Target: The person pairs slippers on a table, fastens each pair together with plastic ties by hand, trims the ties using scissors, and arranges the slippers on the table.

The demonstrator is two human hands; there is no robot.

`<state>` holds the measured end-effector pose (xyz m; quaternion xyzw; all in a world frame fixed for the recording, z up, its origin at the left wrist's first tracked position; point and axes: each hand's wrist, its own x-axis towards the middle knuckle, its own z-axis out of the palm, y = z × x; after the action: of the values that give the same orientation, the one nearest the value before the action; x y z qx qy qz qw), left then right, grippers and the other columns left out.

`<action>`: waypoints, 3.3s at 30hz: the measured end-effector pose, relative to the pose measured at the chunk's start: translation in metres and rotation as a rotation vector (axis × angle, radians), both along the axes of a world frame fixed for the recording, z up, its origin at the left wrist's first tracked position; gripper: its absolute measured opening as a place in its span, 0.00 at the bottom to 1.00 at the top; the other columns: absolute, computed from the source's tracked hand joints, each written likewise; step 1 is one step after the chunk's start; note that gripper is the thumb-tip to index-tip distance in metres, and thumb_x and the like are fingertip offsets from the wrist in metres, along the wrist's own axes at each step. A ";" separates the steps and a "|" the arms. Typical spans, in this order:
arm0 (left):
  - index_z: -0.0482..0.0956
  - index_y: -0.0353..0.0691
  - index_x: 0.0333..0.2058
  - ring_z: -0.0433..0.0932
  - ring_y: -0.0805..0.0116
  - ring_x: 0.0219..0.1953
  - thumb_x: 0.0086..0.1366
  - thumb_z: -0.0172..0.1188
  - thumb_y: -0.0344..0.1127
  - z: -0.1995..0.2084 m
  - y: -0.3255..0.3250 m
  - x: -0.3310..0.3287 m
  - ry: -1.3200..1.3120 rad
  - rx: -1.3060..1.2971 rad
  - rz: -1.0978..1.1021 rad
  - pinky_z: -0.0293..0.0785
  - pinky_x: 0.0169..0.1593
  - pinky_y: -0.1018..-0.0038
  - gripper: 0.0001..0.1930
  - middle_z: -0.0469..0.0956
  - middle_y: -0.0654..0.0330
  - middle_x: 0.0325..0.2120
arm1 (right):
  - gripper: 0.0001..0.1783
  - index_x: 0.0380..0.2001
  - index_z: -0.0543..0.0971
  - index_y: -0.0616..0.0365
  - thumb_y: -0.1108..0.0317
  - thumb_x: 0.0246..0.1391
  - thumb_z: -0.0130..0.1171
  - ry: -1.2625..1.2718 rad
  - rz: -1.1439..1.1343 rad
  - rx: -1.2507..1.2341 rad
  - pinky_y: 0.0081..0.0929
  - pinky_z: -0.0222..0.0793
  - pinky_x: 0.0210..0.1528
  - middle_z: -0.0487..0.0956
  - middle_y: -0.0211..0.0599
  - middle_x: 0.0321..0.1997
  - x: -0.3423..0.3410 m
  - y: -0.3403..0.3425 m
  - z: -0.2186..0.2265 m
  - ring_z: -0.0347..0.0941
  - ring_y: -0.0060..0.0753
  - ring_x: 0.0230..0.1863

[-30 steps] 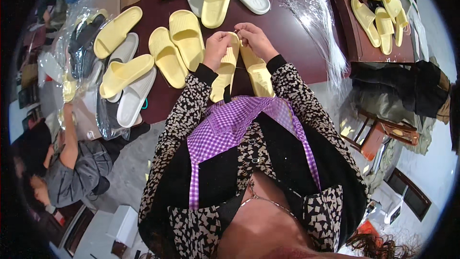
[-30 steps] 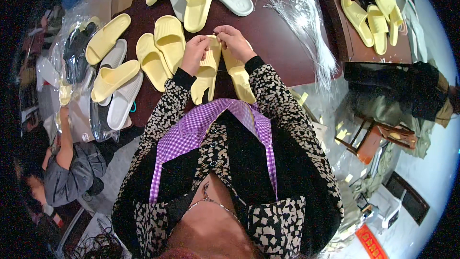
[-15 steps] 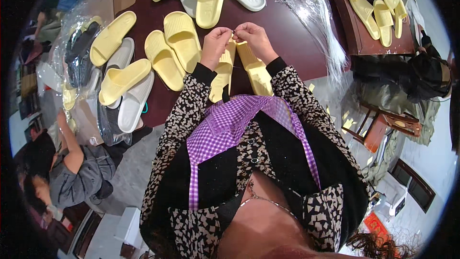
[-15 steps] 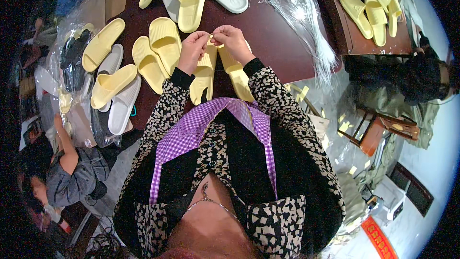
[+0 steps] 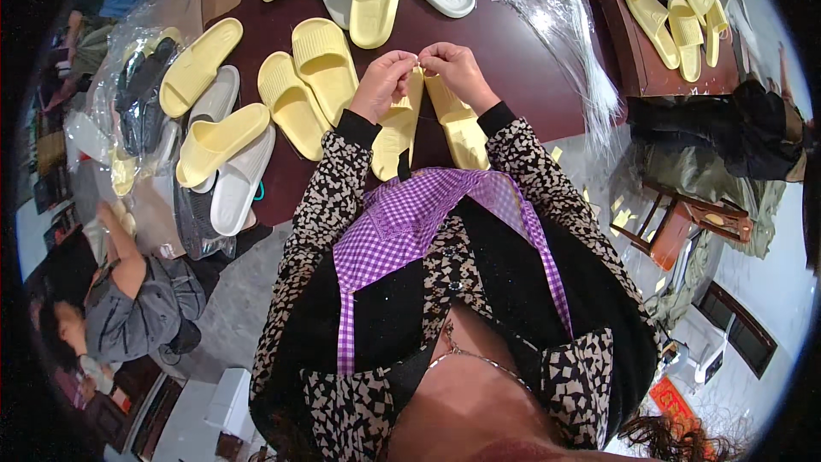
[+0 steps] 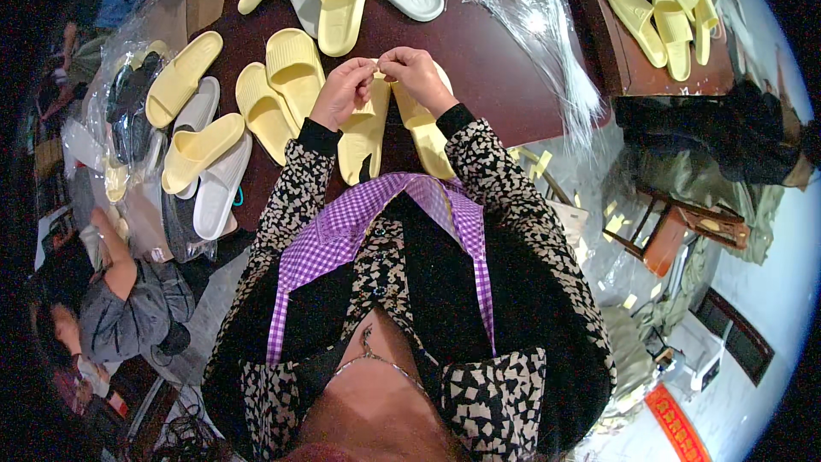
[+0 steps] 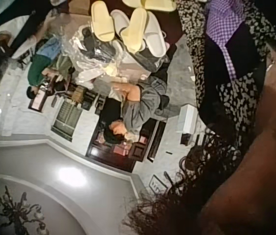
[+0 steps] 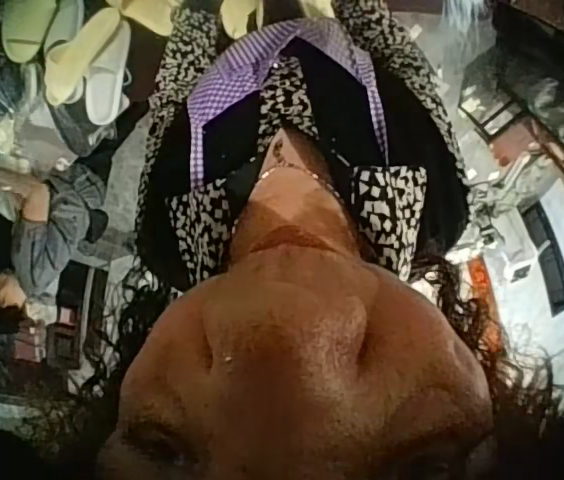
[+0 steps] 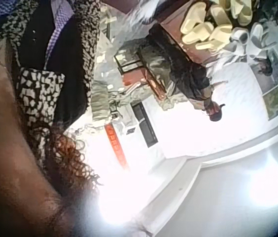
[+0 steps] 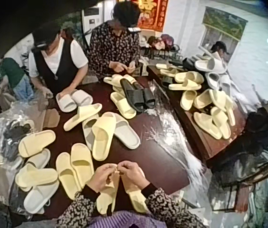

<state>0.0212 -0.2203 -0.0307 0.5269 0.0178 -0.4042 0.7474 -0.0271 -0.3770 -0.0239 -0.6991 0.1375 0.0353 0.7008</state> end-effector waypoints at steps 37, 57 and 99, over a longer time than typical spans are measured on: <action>0.70 0.42 0.29 0.58 0.83 0.14 0.62 0.49 0.29 -0.001 0.005 0.001 0.265 -0.228 -0.006 0.56 0.18 0.85 0.03 0.61 0.72 0.15 | 0.07 0.35 0.70 0.60 0.76 0.50 0.53 -0.091 0.166 0.163 0.15 0.64 0.28 0.70 0.25 0.25 0.012 -0.002 0.000 0.65 0.15 0.25; 0.73 0.34 0.42 0.74 0.70 0.31 0.57 0.54 0.29 -0.036 0.058 -0.009 -0.772 0.546 0.396 0.71 0.36 0.77 0.13 0.75 0.59 0.35 | 0.08 0.37 0.73 0.65 0.78 0.52 0.52 -0.084 -0.110 -0.387 0.16 0.69 0.35 0.76 0.31 0.31 -0.076 -0.023 0.001 0.72 0.20 0.32; 0.69 0.32 0.45 0.70 0.52 0.42 0.55 0.56 0.31 0.014 0.142 -0.012 -1.142 1.036 0.390 0.67 0.46 0.65 0.18 0.70 0.47 0.39 | 0.09 0.31 0.71 0.72 0.79 0.45 0.44 -0.181 -0.223 -0.659 0.35 0.65 0.29 0.73 0.55 0.24 -0.059 -0.001 -0.022 0.70 0.48 0.26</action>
<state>0.0087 -0.0779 -0.0166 0.9206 -0.0906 0.1263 0.3582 -0.0860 -0.3783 -0.0459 -0.8686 0.1542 -0.1496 0.4465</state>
